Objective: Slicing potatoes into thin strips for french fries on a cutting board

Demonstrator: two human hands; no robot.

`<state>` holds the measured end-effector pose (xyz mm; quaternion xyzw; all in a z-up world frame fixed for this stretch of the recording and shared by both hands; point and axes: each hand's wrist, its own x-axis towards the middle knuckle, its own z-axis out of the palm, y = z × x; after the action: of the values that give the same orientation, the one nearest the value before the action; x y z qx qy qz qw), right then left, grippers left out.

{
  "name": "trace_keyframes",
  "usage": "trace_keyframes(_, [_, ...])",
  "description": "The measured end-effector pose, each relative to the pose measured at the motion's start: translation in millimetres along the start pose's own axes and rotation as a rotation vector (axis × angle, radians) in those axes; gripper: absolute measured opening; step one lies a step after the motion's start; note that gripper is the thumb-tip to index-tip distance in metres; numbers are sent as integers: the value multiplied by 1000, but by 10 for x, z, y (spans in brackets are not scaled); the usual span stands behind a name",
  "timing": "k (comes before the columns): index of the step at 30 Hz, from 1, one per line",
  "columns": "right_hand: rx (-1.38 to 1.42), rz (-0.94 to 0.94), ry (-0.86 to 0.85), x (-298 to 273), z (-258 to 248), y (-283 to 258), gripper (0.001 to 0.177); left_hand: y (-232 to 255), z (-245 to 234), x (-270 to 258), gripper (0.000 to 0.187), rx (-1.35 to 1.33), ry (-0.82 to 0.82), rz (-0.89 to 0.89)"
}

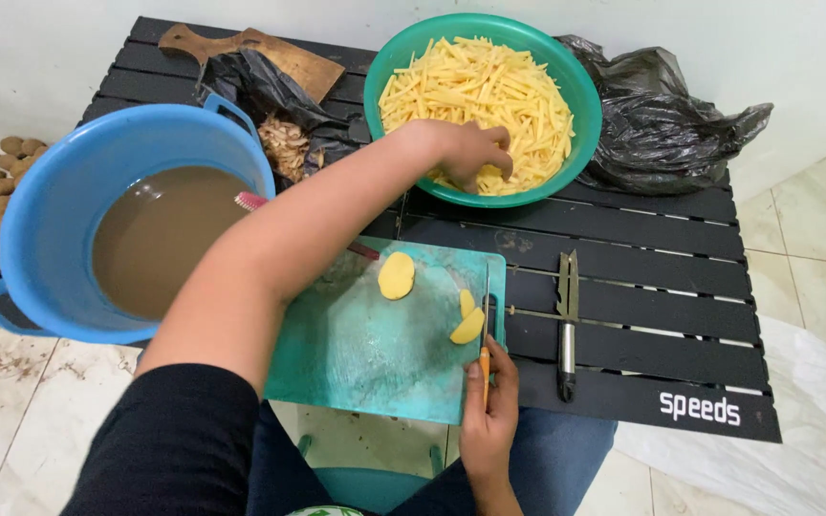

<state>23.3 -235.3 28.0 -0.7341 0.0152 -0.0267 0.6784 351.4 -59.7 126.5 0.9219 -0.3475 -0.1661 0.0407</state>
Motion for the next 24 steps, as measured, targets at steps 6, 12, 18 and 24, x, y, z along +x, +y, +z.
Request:
trace_keyframes(6, [17,58,11,37,-14,52,46,7,126,183,93,145,-52,-243])
trace_keyframes(12, [18,48,12,34,-24,64,46,-260,113,386,98,198,238,-242])
trace_keyframes(18, [15,59,8,38,-30,57,46,-727,45,573,57,53,573,-160])
trace_keyframes(24, [-13,20,13,36,-37,81,46,-857,-306,531,60,79,504,-122])
